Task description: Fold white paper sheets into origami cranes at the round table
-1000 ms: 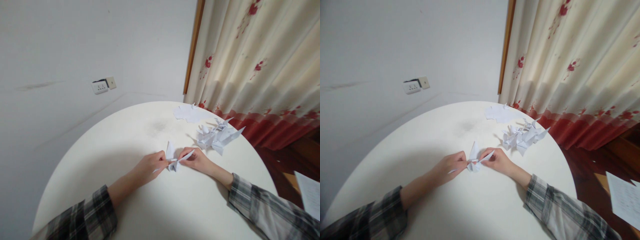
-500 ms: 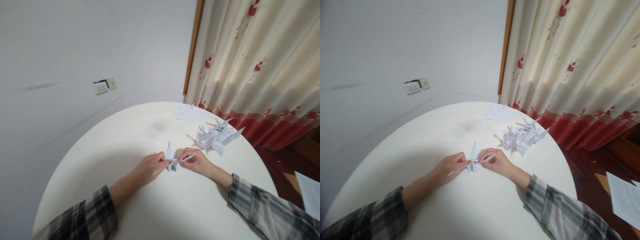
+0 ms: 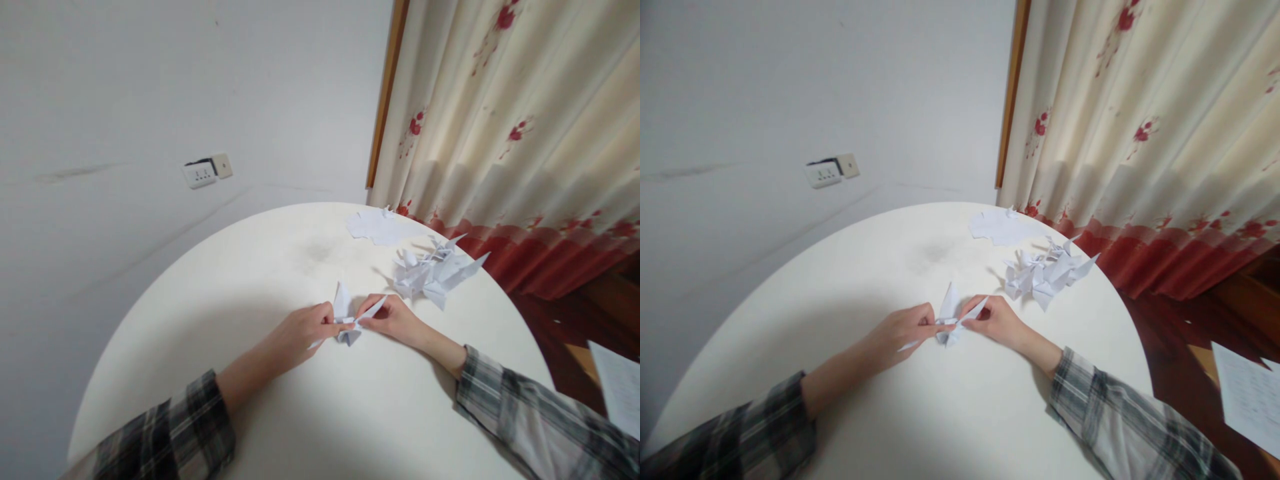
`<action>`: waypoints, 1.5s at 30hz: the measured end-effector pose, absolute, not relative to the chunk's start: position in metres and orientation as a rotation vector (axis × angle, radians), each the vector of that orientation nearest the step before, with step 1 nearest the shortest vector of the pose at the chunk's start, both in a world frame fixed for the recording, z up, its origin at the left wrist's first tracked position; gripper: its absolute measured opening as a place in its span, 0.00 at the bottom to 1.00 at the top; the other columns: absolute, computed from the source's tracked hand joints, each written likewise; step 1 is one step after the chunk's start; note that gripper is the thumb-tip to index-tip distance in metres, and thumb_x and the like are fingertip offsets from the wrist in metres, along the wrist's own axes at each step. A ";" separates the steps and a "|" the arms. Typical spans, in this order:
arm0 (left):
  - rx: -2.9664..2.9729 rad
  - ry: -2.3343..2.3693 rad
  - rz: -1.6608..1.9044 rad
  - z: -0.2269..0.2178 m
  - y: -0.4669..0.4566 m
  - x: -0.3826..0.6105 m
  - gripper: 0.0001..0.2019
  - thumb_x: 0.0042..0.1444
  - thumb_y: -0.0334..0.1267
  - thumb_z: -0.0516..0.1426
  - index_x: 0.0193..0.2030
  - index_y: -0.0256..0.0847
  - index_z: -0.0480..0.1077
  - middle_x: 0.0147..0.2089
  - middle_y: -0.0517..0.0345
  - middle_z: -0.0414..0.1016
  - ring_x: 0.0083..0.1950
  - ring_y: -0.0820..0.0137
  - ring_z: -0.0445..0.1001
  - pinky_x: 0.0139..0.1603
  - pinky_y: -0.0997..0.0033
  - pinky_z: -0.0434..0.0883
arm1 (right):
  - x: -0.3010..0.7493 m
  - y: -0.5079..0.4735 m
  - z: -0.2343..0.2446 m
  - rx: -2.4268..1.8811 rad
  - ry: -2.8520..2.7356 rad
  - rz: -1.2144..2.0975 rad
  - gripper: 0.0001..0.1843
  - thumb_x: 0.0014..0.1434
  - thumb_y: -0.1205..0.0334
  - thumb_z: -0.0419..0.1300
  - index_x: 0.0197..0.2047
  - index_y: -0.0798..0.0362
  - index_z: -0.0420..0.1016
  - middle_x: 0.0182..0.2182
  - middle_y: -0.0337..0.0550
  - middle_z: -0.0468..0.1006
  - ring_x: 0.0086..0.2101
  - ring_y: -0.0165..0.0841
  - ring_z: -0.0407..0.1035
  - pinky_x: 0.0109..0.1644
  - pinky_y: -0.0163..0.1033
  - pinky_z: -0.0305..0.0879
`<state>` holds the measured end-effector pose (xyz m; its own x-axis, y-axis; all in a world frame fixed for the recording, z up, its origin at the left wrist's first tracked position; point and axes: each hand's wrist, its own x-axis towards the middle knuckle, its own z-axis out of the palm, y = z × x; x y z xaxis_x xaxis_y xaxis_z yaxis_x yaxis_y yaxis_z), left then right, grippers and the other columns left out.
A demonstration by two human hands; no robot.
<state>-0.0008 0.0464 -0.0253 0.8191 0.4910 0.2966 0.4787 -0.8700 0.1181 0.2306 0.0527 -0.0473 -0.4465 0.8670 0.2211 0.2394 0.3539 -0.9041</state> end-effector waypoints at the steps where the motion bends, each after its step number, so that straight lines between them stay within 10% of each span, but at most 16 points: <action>1: 2.960 0.781 0.511 -0.026 0.047 -0.001 0.22 0.55 0.25 0.47 0.52 0.50 0.67 0.32 0.59 0.63 0.28 0.76 0.60 0.27 0.79 0.56 | 0.231 0.053 -0.047 -0.961 -1.892 1.094 0.10 0.50 0.57 0.62 0.32 0.56 0.75 0.28 0.41 0.75 0.27 0.28 0.66 0.31 0.32 0.62; 45: 1.713 0.997 1.197 -0.023 0.047 0.013 0.09 0.49 0.40 0.57 0.27 0.35 0.70 0.30 0.56 0.70 0.32 0.72 0.70 0.32 0.73 0.68 | 0.220 0.036 -0.024 -0.864 -1.824 0.292 0.05 0.56 0.62 0.58 0.30 0.51 0.74 0.26 0.42 0.77 0.28 0.33 0.68 0.35 0.39 0.63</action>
<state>0.0135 0.0474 -0.0229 0.2400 0.9147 0.3250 0.1544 -0.3666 0.9175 0.2203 0.0361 -0.0236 -0.1908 0.6779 0.7100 0.4219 0.7097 -0.5642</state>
